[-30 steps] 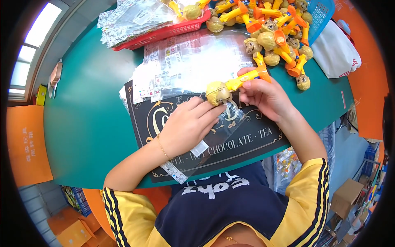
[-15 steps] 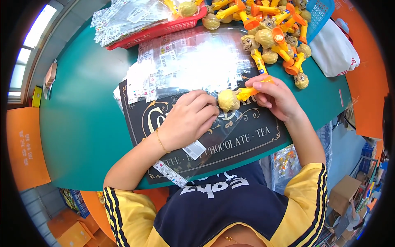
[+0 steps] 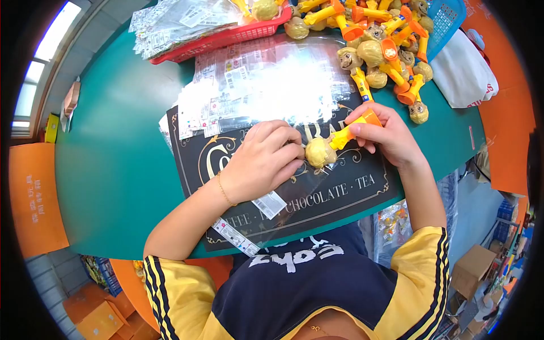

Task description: Picking up small plastic toy components and placing them into clear plastic bags.

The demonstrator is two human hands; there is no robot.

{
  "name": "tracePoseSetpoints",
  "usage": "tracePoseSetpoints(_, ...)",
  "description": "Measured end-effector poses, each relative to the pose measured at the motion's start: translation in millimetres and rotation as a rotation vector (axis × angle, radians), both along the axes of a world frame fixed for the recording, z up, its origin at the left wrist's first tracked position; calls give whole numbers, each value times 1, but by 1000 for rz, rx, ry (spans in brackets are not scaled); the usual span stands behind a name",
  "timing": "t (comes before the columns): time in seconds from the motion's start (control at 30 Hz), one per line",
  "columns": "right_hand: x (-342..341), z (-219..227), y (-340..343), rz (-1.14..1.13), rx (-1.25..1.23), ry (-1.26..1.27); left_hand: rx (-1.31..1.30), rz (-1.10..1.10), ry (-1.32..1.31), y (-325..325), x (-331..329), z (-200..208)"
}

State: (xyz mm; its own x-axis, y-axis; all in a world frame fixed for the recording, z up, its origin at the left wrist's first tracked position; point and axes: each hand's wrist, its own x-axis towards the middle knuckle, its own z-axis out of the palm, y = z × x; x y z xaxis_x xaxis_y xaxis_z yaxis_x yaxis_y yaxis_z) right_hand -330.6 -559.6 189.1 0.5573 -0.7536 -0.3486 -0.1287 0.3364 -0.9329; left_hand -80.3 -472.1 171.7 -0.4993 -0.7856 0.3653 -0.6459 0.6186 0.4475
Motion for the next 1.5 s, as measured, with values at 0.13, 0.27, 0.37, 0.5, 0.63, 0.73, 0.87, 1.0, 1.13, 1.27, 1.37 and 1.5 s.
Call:
tracePoseSetpoints(0.13,-6,7,-3,-13,-50,11,-87,-9,0,-2,1,1)
tracePoseSetpoints(0.27,-8,14,-4,112,-268,25,-96,-9,85,0,4,2)
tracePoseSetpoints(0.37,-7,20,-6,307,-522,28,-51,-6,154,1,5,2)
tracePoseSetpoints(0.5,-5,28,-18,493,-651,35,20,-10,227,0,5,-1)
tracePoseSetpoints(0.63,-3,24,-24,559,-507,-4,98,21,282,1,5,0)
tracePoseSetpoints(0.73,0,18,-20,479,-251,-63,144,-6,311,1,7,-2)
tracePoseSetpoints(0.87,-1,8,-20,461,-264,-71,350,224,330,5,4,5)
tracePoseSetpoints(1.0,1,8,-18,402,-346,-155,849,384,289,6,4,31)
tracePoseSetpoints(1.13,9,13,-13,457,-585,-129,1156,208,772,10,-2,27)
tracePoseSetpoints(1.27,13,21,-6,505,-743,-108,1186,176,948,12,-1,21)
tracePoseSetpoints(1.37,21,28,3,580,-764,-148,1215,134,1016,11,-1,19)
tracePoseSetpoints(1.5,28,31,2,599,-763,-161,1371,179,1197,12,1,17)
